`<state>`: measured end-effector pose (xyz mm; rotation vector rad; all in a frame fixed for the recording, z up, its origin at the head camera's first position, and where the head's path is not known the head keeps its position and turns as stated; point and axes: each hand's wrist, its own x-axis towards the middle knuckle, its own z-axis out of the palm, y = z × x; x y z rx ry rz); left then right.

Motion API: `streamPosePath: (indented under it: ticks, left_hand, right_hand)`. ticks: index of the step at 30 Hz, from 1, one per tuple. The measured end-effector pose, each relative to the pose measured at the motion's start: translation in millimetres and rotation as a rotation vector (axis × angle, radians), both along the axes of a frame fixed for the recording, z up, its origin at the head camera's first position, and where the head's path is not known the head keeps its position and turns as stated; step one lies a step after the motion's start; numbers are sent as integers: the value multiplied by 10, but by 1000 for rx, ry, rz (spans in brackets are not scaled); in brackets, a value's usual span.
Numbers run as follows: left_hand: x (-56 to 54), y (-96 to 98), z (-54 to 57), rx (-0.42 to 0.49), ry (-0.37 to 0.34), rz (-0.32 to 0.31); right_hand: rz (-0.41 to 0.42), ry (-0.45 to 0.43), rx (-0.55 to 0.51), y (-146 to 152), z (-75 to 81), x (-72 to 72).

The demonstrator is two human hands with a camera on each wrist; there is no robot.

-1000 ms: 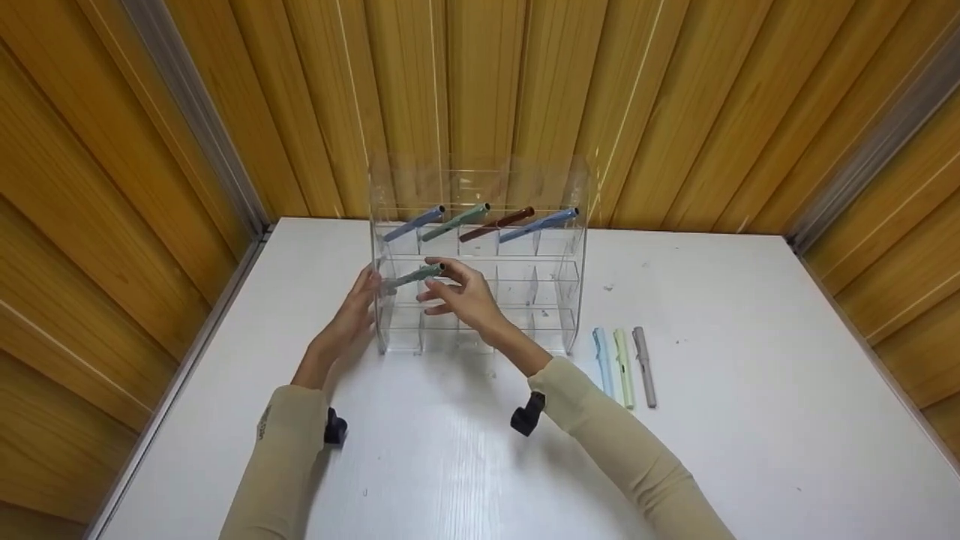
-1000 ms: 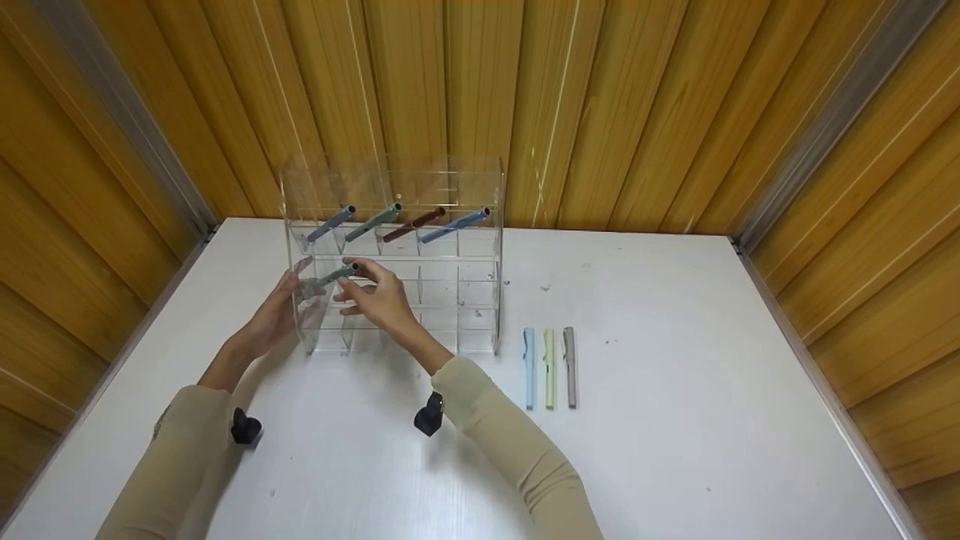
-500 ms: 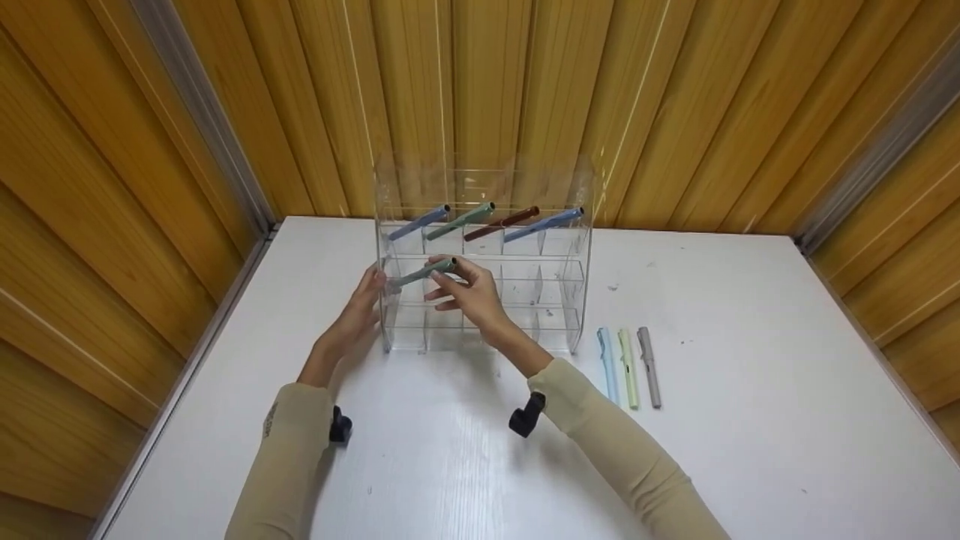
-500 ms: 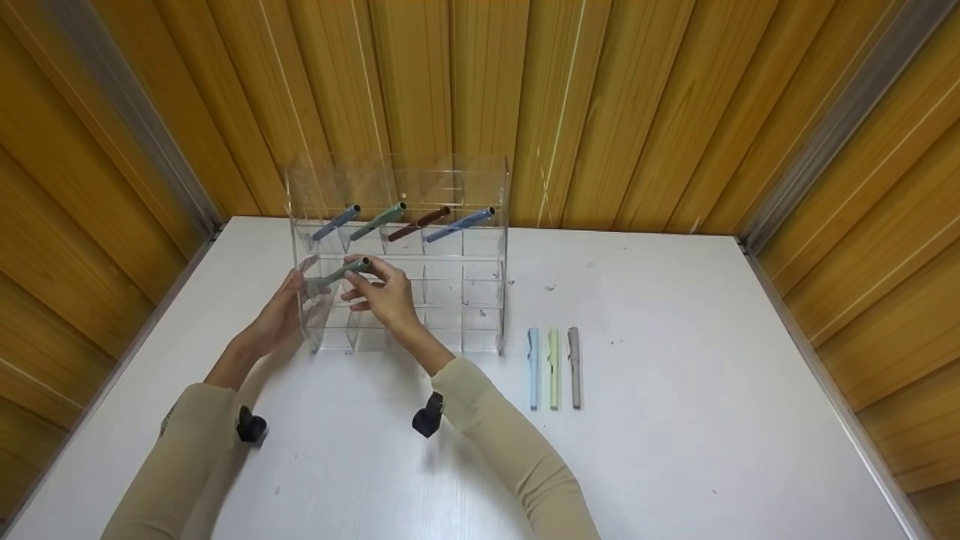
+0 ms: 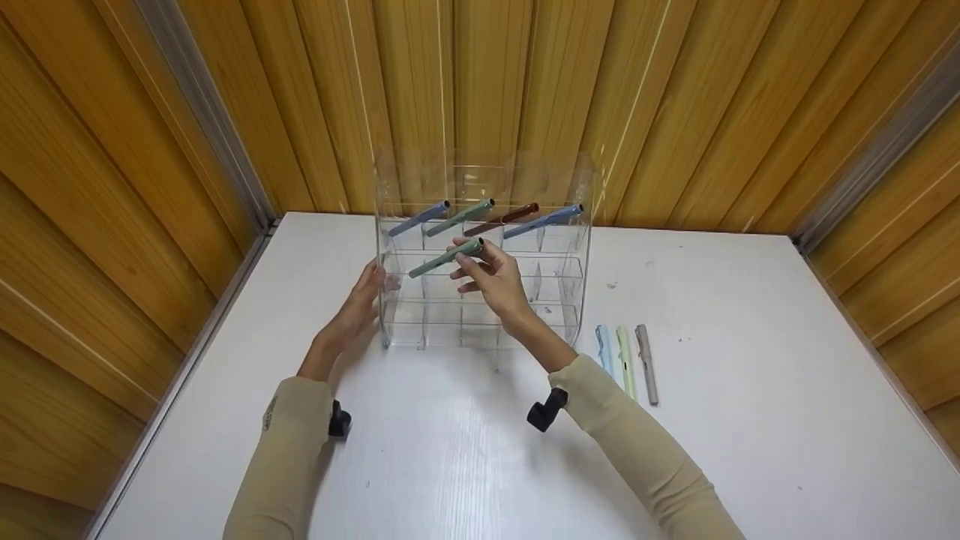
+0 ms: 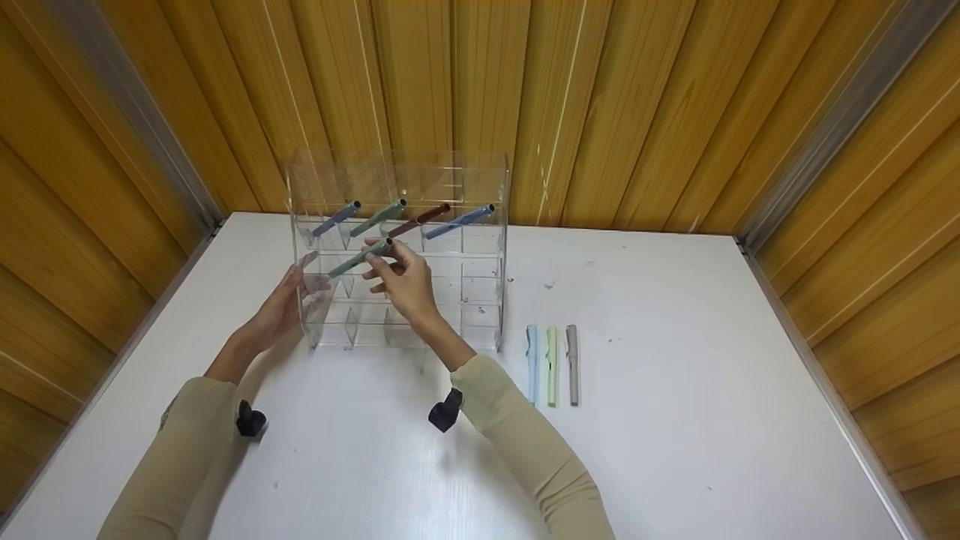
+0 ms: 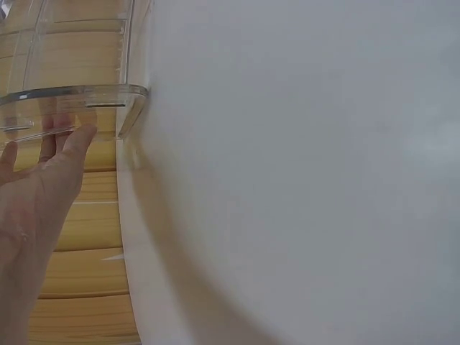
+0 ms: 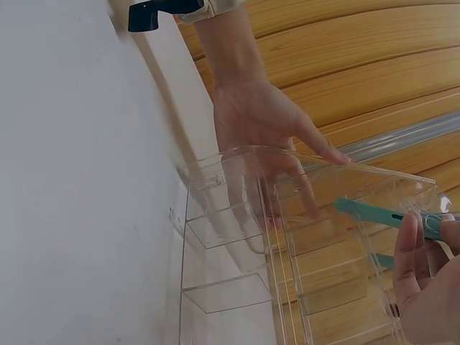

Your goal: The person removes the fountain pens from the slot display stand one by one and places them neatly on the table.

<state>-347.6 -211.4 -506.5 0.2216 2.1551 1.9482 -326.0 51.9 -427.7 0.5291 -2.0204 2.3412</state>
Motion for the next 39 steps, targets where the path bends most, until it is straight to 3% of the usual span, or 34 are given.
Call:
streamPosePath:
  ticks: [7,15,19,26,32,39]
  left_hand:
    - [-58,26,6,21,-8,-6]
    - [-97,6,39,45,-22,7]
    - [-112,-10,70,32,-34,27]
    - [-186,71,125,2,4,71]
    - [-200,102,124,-11,35,112]
    - [-176,78,122,-3,42,72]
  right_hand:
    - [-47,63,-16,182,80,-22]
    - [-92,78,-33,396,200,12]
    - [-91,66,-31,478,232,27]
    - [-110,31,-69,649,287,44]
    - [-115,3,-17,835,303,120]
    - [-147,-15,22,1076,307,159]
